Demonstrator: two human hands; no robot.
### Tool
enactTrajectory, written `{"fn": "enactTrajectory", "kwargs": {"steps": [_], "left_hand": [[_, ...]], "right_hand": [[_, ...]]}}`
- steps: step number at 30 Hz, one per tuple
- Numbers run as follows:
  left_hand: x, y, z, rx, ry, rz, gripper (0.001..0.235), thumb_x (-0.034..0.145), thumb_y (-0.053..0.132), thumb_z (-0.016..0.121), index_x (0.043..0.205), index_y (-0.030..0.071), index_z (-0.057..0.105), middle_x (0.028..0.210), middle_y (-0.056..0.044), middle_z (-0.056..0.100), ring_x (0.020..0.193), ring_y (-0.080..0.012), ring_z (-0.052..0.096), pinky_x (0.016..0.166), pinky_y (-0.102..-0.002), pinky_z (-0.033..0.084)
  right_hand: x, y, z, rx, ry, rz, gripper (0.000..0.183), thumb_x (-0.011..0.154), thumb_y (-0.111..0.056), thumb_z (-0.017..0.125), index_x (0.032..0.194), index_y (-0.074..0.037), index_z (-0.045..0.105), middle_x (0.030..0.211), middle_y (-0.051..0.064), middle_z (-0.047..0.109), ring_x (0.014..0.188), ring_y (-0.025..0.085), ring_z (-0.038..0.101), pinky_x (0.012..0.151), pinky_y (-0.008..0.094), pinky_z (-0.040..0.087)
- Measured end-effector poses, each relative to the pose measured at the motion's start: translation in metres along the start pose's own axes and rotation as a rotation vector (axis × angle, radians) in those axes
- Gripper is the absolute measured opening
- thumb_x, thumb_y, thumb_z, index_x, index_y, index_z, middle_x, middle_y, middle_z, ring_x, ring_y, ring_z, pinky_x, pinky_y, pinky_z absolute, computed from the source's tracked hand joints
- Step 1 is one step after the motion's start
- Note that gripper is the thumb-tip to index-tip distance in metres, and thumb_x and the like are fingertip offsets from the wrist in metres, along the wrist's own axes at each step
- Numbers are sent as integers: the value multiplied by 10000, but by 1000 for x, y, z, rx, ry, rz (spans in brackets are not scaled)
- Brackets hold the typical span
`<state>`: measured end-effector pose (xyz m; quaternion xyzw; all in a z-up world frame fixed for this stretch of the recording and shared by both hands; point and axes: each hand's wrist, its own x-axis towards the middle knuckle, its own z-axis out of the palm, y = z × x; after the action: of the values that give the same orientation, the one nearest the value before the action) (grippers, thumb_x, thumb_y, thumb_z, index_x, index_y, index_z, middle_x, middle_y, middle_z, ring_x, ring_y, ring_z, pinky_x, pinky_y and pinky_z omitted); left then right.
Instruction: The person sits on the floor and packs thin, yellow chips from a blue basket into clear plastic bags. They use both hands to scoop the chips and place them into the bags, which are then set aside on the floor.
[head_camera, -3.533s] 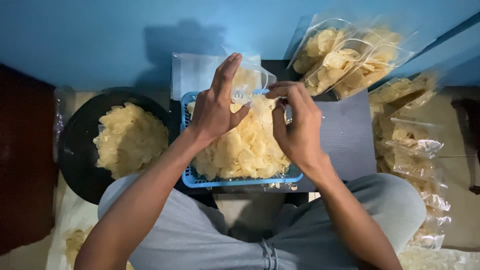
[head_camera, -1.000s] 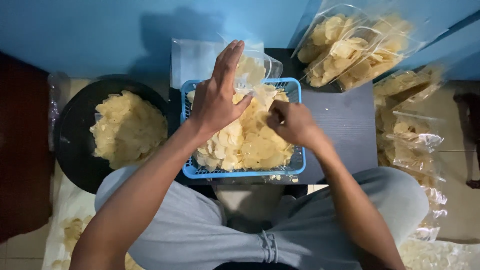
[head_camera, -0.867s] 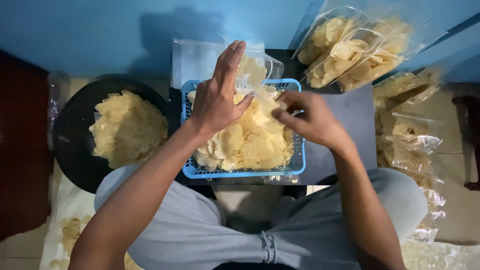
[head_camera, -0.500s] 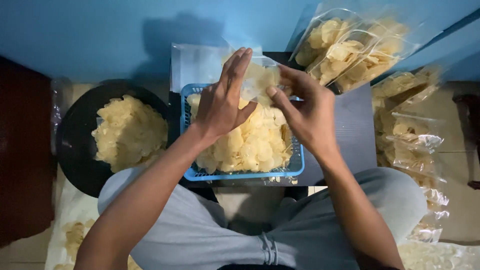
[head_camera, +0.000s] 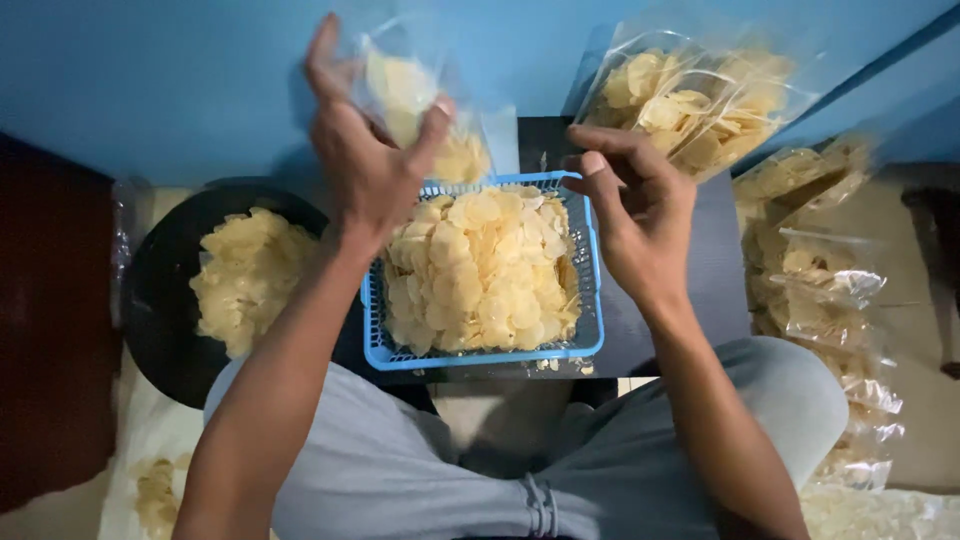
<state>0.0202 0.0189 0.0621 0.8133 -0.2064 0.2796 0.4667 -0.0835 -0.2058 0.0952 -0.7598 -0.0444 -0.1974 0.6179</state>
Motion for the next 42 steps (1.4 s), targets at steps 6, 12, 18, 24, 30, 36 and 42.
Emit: {"fn": "enactTrajectory", "kwargs": {"steps": [6, 12, 18, 24, 30, 36, 42], "left_hand": [[-2, 2, 2, -53, -22, -156, 801, 876, 345, 814, 1483, 149, 329, 1240, -89, 699, 490, -112, 485, 483, -277, 427], [-6, -4, 2, -143, -4, -139, 814, 932, 285, 853, 1513, 182, 293, 1338, -157, 693, 520, -87, 493, 401, -201, 350], [-11, 10, 1, -259, 37, -180, 660, 945, 284, 741, 1477, 138, 378, 1248, -142, 664, 561, -88, 406, 440, -219, 309], [-26, 32, 6, -351, -233, -94, 933, 814, 324, 765, 1584, 162, 264, 1423, -133, 583, 855, -123, 616, 596, -236, 500], [-33, 34, 4, -298, -367, -54, 1349, 774, 650, 889, 1655, 164, -10, 1753, -221, 312, 653, -118, 387, 625, -252, 422], [-36, 23, 0, -353, -335, -141, 1276, 767, 146, 938, 1645, 232, 17, 1558, -202, 476, 678, -57, 594, 460, -152, 506], [-33, -15, -21, -339, -159, 30, 1043, 960, 155, 877, 1655, 218, 103, 1696, -118, 261, 1443, -271, 482, 852, -263, 681]], "right_hand": [[0, 6, 4, -62, -40, 26, 250, 1086, -188, 563, 1199, 6, 673, 1154, 115, 697, 956, 166, 713, 873, 280, 636], [3, 18, 3, -218, -118, 116, 230, 1064, -176, 555, 1181, -45, 704, 1022, 74, 739, 925, 129, 736, 802, 245, 626], [-5, 57, 12, -354, -331, 200, 311, 989, -258, 655, 1240, -75, 621, 1175, 43, 721, 1014, 140, 719, 739, 291, 590], [-16, 88, 39, -249, -434, 210, 1219, 780, -235, 912, 1602, -130, 18, 1430, 208, 528, 1078, 269, 685, 862, 384, 637], [-19, 99, 40, -568, -315, 133, 522, 883, -178, 613, 1373, -91, 455, 1232, 216, 578, 1058, 489, 565, 710, 562, 463], [-16, 94, 30, -462, -363, 40, 774, 814, -81, 780, 1480, -66, 386, 1351, 217, 545, 1155, 398, 613, 934, 467, 567], [-5, 103, -7, -789, -438, -37, 640, 932, -265, 774, 1439, 45, 538, 1347, 264, 640, 1124, 427, 657, 883, 536, 563]]}}
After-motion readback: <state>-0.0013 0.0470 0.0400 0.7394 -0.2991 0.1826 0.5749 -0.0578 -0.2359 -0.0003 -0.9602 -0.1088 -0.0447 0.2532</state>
